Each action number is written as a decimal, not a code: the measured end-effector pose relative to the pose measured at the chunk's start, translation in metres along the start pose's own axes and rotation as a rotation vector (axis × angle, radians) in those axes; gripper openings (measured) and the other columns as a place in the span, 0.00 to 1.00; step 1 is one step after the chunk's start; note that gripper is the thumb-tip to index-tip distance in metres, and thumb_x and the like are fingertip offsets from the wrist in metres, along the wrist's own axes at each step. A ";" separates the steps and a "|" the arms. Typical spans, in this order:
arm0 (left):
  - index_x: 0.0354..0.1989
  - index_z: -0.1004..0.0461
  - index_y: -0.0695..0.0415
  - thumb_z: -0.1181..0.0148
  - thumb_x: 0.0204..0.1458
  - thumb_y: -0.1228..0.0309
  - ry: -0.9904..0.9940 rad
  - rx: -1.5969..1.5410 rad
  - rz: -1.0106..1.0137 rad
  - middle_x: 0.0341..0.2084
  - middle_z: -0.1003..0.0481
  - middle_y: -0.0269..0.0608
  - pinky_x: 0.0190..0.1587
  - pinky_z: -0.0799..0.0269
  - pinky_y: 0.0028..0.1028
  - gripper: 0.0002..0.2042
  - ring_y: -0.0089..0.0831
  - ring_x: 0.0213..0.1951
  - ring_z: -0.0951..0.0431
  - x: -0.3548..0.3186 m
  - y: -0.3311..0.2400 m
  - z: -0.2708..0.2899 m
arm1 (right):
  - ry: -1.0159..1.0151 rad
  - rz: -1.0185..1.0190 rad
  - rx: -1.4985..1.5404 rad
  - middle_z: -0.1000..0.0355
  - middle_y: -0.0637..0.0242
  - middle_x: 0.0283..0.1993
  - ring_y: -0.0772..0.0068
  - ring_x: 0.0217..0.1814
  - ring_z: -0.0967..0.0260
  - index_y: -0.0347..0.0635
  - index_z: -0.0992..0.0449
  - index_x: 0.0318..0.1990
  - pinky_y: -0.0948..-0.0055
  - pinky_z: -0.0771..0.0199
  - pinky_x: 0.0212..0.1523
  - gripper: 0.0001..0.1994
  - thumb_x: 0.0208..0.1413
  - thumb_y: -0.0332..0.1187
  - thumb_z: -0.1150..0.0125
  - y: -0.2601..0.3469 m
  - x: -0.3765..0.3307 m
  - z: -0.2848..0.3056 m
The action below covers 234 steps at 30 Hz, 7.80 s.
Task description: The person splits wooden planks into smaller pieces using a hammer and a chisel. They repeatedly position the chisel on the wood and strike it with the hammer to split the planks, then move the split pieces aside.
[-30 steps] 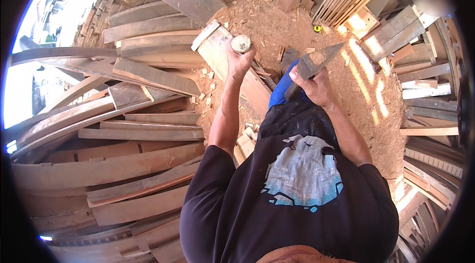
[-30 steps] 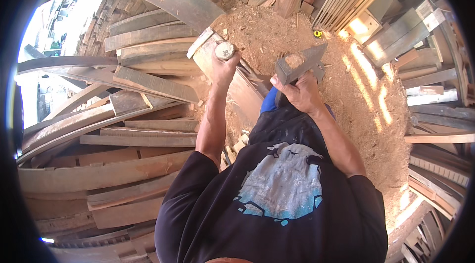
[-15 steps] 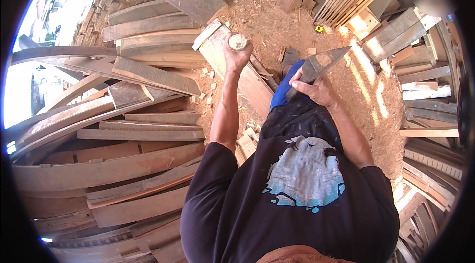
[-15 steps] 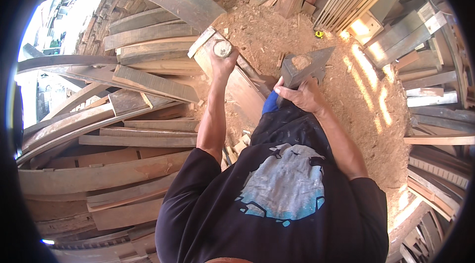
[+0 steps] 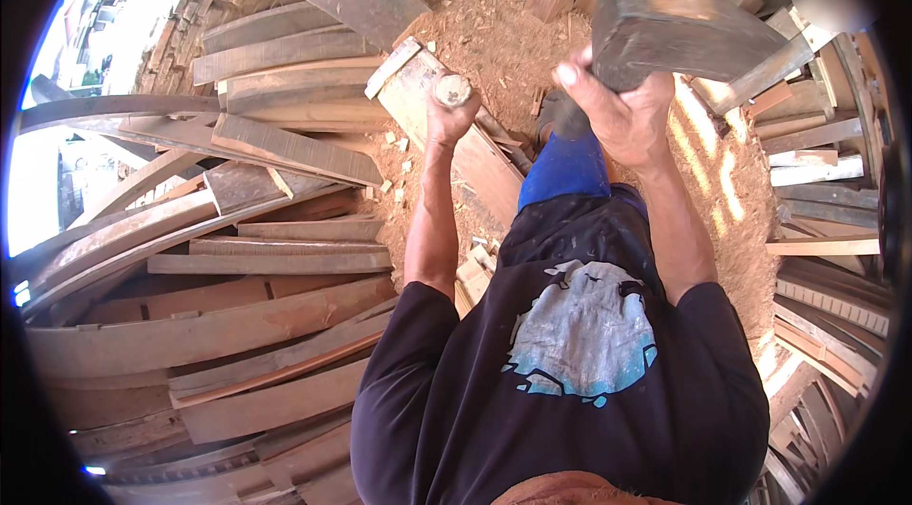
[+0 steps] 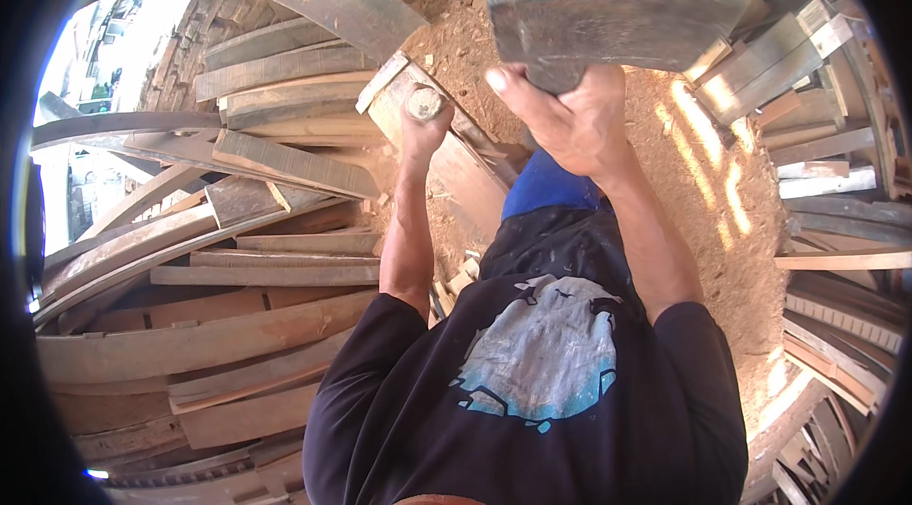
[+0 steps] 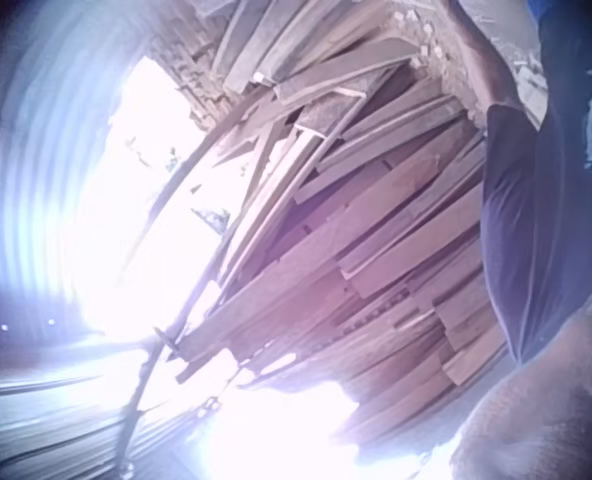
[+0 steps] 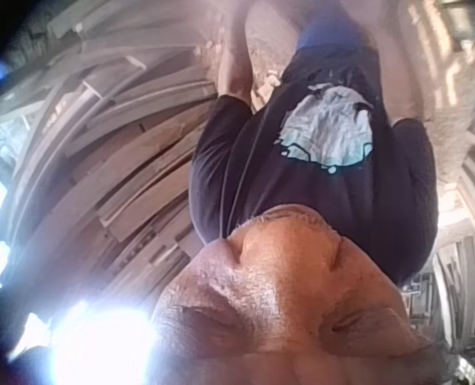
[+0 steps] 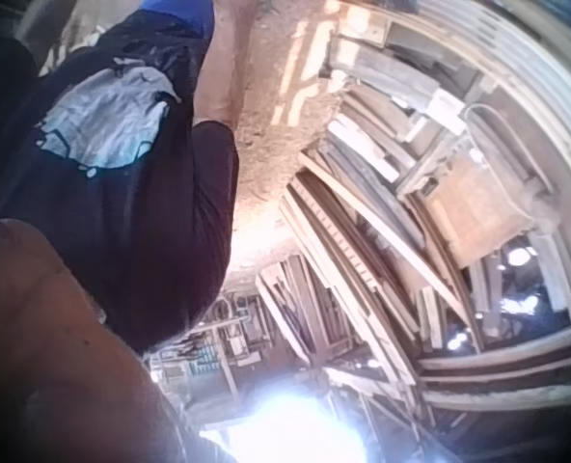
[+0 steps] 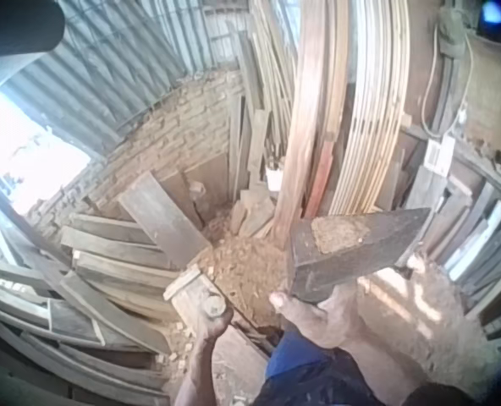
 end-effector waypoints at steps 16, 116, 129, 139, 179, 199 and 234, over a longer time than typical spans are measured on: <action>0.36 0.26 0.60 0.34 0.43 0.79 0.062 0.118 -0.136 0.30 0.23 0.34 0.35 0.26 0.27 0.12 0.22 0.32 0.24 -0.021 -0.003 -0.012 | 0.371 0.018 -0.494 0.28 0.62 0.20 0.58 0.21 0.30 0.45 0.23 0.43 0.57 0.26 0.30 0.13 0.49 0.35 0.37 -0.059 0.000 -0.075; 0.49 0.27 0.60 0.31 0.45 0.76 0.041 0.243 -0.156 0.43 0.22 0.41 0.49 0.25 0.31 0.21 0.32 0.45 0.22 -0.023 0.014 -0.007 | 0.583 -0.266 -0.563 0.23 0.49 0.29 0.46 0.33 0.23 0.41 0.25 0.47 0.53 0.24 0.33 0.19 0.47 0.36 0.34 -0.126 -0.036 -0.098; 0.39 0.29 0.59 0.33 0.46 0.79 0.021 0.010 0.047 0.28 0.23 0.33 0.35 0.25 0.25 0.13 0.21 0.30 0.23 0.013 -0.010 -0.027 | 0.171 -0.377 -0.192 0.22 0.55 0.33 0.64 0.35 0.23 0.35 0.24 0.46 0.65 0.25 0.40 0.16 0.53 0.35 0.35 -0.086 -0.020 -0.019; 0.36 0.28 0.59 0.34 0.46 0.78 0.054 0.106 0.067 0.27 0.24 0.32 0.34 0.27 0.24 0.10 0.20 0.29 0.24 0.010 -0.009 -0.036 | 0.029 -0.341 -0.163 0.21 0.56 0.35 0.70 0.37 0.23 0.31 0.24 0.44 0.69 0.24 0.41 0.16 0.54 0.35 0.33 -0.056 -0.004 0.019; 0.42 0.24 0.59 0.33 0.48 0.77 -0.107 0.093 -0.141 0.34 0.20 0.35 0.42 0.25 0.26 0.13 0.25 0.37 0.21 -0.038 -0.018 -0.015 | 0.414 -0.303 -0.427 0.25 0.48 0.30 0.41 0.33 0.26 0.43 0.24 0.48 0.53 0.26 0.35 0.18 0.49 0.38 0.35 -0.096 -0.033 -0.065; 0.45 0.24 0.62 0.34 0.43 0.78 0.095 0.096 -0.177 0.39 0.20 0.38 0.46 0.26 0.28 0.17 0.26 0.42 0.21 0.000 -0.029 -0.031 | 0.538 -0.356 -0.778 0.24 0.56 0.25 0.54 0.29 0.24 0.41 0.24 0.43 0.57 0.26 0.31 0.14 0.50 0.35 0.36 -0.135 -0.023 -0.071; 0.41 0.28 0.60 0.33 0.48 0.79 -0.015 0.079 0.100 0.28 0.23 0.34 0.34 0.25 0.24 0.13 0.21 0.30 0.23 -0.007 -0.016 -0.045 | 0.049 -0.435 -0.216 0.22 0.55 0.37 0.66 0.38 0.24 0.32 0.24 0.46 0.67 0.26 0.43 0.17 0.53 0.34 0.34 -0.072 -0.025 0.031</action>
Point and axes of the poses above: each hand's wrist, its own x-axis towards the middle knuckle, its own z-axis out of the back of the hand, y = z × x, the point moved 8 cm from there along x, towards the middle knuckle
